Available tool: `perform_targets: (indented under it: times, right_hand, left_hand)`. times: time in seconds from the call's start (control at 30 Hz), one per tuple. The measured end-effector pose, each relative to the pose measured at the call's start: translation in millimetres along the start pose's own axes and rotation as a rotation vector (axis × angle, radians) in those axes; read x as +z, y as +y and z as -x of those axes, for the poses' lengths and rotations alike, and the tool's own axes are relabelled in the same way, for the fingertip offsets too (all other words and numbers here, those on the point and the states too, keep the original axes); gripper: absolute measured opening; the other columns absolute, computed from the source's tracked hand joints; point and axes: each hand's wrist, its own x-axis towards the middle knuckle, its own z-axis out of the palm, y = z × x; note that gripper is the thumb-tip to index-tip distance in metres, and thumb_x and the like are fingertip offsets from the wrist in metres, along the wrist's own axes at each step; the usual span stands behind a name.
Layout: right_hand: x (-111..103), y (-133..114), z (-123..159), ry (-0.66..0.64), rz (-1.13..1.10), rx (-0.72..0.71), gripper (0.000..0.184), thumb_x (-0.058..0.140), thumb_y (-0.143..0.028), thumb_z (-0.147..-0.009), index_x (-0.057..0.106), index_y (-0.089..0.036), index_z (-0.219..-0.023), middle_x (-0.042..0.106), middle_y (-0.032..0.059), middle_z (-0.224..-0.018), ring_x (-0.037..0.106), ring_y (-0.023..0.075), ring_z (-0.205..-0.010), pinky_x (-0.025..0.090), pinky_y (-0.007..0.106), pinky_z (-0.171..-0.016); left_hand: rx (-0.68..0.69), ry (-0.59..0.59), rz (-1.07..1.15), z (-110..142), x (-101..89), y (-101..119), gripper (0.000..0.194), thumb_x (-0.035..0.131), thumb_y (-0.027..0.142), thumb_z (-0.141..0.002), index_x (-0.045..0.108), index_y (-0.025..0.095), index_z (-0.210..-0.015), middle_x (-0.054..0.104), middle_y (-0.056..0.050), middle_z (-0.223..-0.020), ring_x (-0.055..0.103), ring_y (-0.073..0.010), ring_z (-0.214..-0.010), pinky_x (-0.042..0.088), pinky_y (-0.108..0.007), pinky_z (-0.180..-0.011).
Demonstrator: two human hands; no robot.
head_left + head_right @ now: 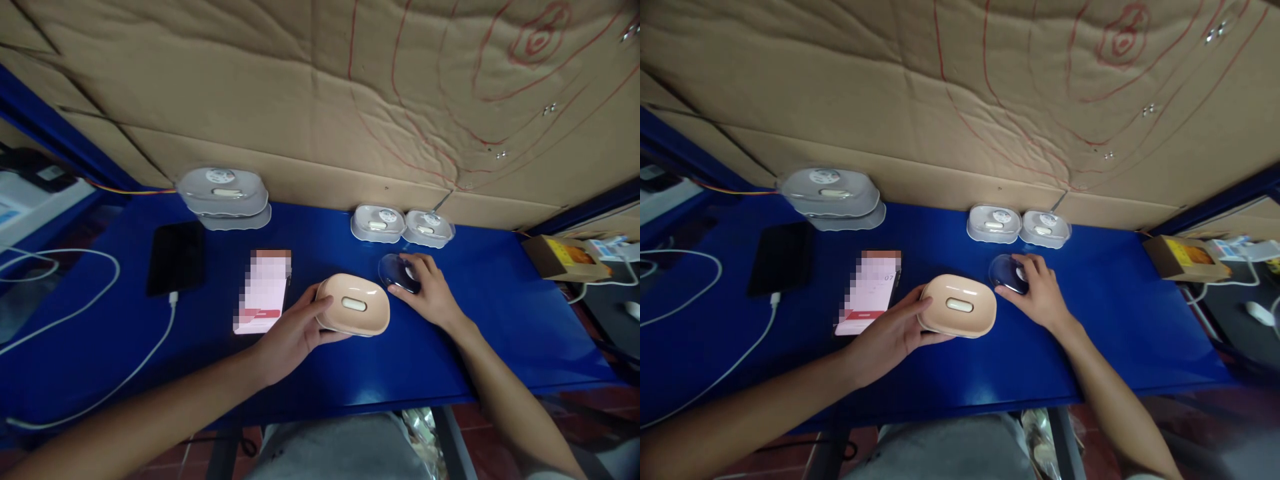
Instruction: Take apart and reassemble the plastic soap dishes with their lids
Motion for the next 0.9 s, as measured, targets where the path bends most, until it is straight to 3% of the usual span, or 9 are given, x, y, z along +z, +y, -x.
perform_targets:
  times: [0.13, 0.33, 0.5, 0.63, 0.73, 0.9]
  right_hand:
    - [14, -24, 9, -0.007, -0.188, -0.123, 0.076, 0.063, -0.073, -0.095, 0.047, -0.027, -0.153, 0.056, 0.0168, -0.143, 0.057, 0.0368, -0.134, 0.053, 0.056, -0.108]
    - [24, -62, 31, -0.048, -0.200, -0.258, 0.104, 0.066, -0.084, -0.084, 0.030, -0.028, -0.165, 0.045, 0.0192, -0.152, 0.050, 0.0419, -0.142, 0.049, 0.062, -0.114]
    - [21, -64, 32, -0.108, -0.146, -0.435, 0.105, 0.058, -0.074, -0.097, 0.006, -0.024, -0.173, 0.036, 0.0221, -0.158, 0.040, 0.0427, -0.150, 0.046, 0.062, -0.117]
    - [22, -59, 27, -0.072, -0.091, -0.533, 0.103, 0.063, -0.068, -0.097, 0.010, -0.023, -0.173, 0.043, 0.0217, -0.155, 0.043, 0.0429, -0.149, 0.041, 0.064, -0.119]
    - [25, -58, 26, -0.033, -0.068, -0.544, 0.105, 0.067, -0.068, -0.095, 0.013, -0.022, -0.173, 0.048, 0.0217, -0.152, 0.047, 0.0429, -0.146, 0.043, 0.062, -0.117]
    - [26, -59, 29, 0.010, -0.073, -0.564, 0.105, 0.070, -0.070, -0.091, 0.018, -0.029, -0.172, 0.050, 0.0192, -0.149, 0.049, 0.0412, -0.143, 0.044, 0.061, -0.116]
  left_hand:
    - [-0.010, -0.067, 0.002, 1, 2.1, -4, 0.047, 0.073, 0.045, -0.098, 0.050, 0.029, -0.136, 0.056, -0.010, -0.159, 0.054, -0.0364, -0.147, 0.055, -0.059, -0.112]
    - [0.047, -0.166, 0.029, 5, 6.8, -12, 0.052, 0.075, 0.041, -0.098, 0.048, 0.031, -0.142, 0.054, -0.013, -0.159, 0.054, -0.0362, -0.147, 0.043, -0.059, -0.120]
    - [0.044, -0.167, 0.055, 8, 5.3, -12, 0.050, 0.077, 0.045, -0.097, 0.052, 0.030, -0.137, 0.059, -0.012, -0.151, 0.058, -0.0344, -0.141, 0.045, -0.055, -0.115]
    - [0.026, -0.140, 0.030, 5, 2.3, -11, 0.048, 0.069, 0.056, -0.100, 0.055, 0.030, -0.137, 0.056, -0.011, -0.155, 0.059, -0.0333, -0.137, 0.052, -0.050, -0.106]
    - [0.031, -0.181, -0.030, 2, 1.2, -10, 0.060, 0.073, 0.058, -0.096, 0.054, 0.031, -0.146, 0.053, -0.013, -0.159, 0.056, -0.0359, -0.141, 0.052, -0.049, -0.107]
    - [0.174, -0.198, -0.232, 2, 1.9, -5, 0.071, 0.092, 0.036, -0.082, 0.058, 0.031, -0.143, 0.057, -0.010, -0.156, 0.052, -0.0341, -0.145, 0.046, -0.044, -0.114]
